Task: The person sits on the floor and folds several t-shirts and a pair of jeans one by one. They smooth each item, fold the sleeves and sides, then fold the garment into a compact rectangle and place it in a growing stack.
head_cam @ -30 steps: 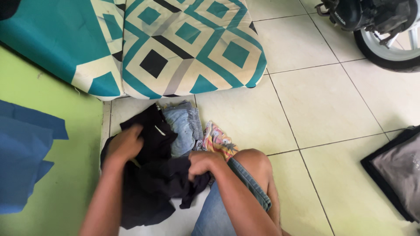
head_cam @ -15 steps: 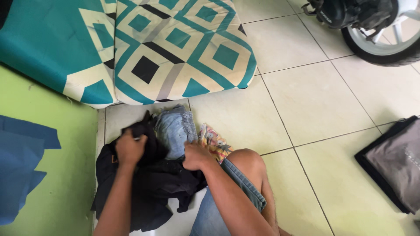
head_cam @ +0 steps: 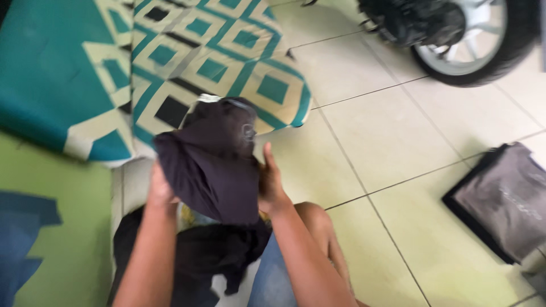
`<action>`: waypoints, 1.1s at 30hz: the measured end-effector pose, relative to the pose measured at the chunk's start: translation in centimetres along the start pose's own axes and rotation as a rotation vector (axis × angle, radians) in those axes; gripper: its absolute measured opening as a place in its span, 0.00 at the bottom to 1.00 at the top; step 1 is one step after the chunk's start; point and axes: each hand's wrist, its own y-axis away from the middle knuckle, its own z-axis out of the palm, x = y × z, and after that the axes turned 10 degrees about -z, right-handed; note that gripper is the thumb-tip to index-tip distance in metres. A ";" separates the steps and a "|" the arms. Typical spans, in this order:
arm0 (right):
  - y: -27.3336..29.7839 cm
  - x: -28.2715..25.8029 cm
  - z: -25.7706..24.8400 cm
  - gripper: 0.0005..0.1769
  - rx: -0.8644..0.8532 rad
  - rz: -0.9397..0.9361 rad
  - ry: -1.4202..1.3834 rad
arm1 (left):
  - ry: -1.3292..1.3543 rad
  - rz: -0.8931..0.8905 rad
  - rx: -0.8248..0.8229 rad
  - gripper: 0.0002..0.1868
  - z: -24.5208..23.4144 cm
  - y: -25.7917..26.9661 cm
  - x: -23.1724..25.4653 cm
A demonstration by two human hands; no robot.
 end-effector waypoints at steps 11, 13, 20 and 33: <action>12.6 -26.5 -6.5 0.23 0.701 -0.851 0.664 | 0.389 -0.472 -0.197 0.27 26.4 -6.7 -22.6; 14.9 -31.1 -10.0 0.25 0.628 -0.874 0.820 | 0.427 -0.482 -0.187 0.28 28.8 -4.8 -28.0; 20.5 -35.7 -25.3 0.45 1.069 -0.623 1.843 | -0.551 -0.923 0.256 0.28 27.9 -1.5 -45.1; 27.9 -21.1 -30.9 0.36 1.526 -0.413 1.466 | -1.347 -0.824 0.197 0.27 32.3 2.3 -43.4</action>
